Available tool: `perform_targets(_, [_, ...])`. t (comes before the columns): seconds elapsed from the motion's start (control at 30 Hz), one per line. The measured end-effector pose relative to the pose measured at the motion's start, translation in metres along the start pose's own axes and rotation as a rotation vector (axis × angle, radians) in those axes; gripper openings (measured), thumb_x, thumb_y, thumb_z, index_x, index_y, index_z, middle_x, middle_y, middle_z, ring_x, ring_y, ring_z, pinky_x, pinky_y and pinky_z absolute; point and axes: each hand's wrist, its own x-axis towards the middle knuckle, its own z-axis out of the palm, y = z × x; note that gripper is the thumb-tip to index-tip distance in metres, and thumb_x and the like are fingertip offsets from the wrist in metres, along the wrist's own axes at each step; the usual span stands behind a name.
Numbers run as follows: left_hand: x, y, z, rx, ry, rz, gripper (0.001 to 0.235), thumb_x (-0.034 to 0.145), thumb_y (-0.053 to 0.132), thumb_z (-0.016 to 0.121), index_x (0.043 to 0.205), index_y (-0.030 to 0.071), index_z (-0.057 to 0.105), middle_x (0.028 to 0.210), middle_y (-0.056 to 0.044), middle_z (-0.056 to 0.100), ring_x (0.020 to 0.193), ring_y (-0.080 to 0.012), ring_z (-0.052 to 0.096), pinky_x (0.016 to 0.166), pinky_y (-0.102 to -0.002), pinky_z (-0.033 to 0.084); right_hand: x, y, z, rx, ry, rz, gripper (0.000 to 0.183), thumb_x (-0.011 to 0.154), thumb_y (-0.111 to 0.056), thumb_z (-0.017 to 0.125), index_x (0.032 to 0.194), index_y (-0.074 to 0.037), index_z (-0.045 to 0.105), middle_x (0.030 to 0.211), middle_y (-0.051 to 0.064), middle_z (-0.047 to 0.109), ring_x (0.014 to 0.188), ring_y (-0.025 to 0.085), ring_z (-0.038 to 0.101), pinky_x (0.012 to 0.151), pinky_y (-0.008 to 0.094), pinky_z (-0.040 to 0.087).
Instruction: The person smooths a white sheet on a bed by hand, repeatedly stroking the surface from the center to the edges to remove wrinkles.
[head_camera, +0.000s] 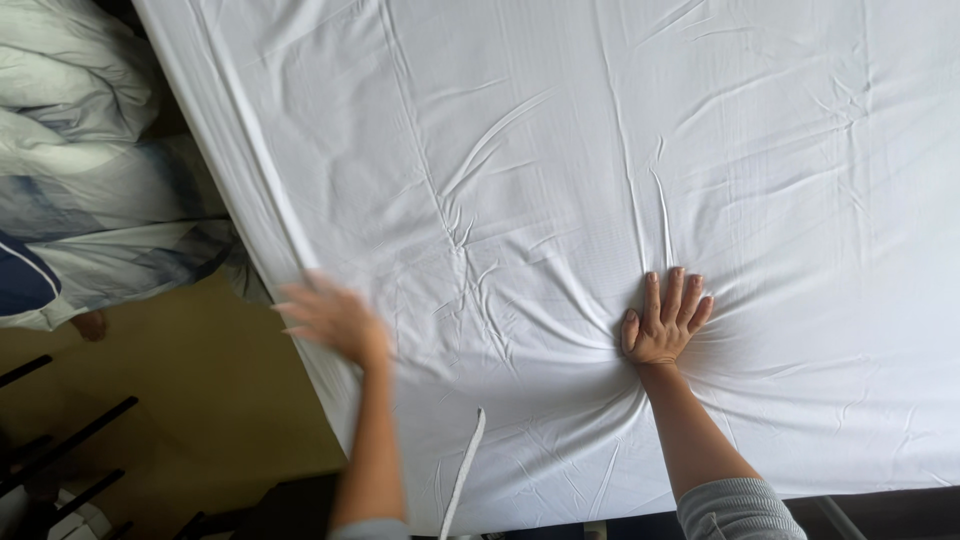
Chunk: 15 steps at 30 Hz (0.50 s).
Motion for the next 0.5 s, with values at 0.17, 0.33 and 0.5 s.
perform_targets(0.17, [-0.16,0.144,-0.073,-0.644,-0.13,0.567,0.065,0.093,0.039,0.063,0.156,0.031,0.047,0.166,-0.015,0.036,0.151,-0.0506,0.028,0.115,-0.076,0.015,0.008,-0.006,-0.012,0.007,-0.047,0.008,0.072,0.098,-0.044,0.037,0.162,-0.014,0.044,0.165,0.025,0.033,0.15,0.054,0.017,0.114,0.064,0.003])
perform_targets(0.33, [-0.171,0.168,-0.086,-0.641,0.036,0.492,0.053,0.103,0.052,0.037,0.154,0.041,0.046,0.165,-0.003,0.04,0.156,-0.037,0.028,0.123,-0.063,0.005,0.012,-0.007,-0.019,0.014,-0.06,0.009,0.071,0.098,-0.044,0.037,0.162,-0.014,0.045,0.165,0.025,0.035,0.15,0.053,0.02,0.114,0.063,0.004])
perform_targets(0.5, [-0.172,0.162,-0.087,-0.66,0.074,0.443,0.054,0.104,0.051,0.027,0.155,0.042,0.043,0.165,-0.001,0.041,0.156,-0.0338,0.03,0.126,-0.059,0.006,0.011,-0.006,-0.031,0.05,-0.15,-0.006,0.071,0.101,-0.042,0.04,0.164,-0.011,0.042,0.165,0.028,0.031,0.148,0.055,0.018,0.112,0.064,0.003])
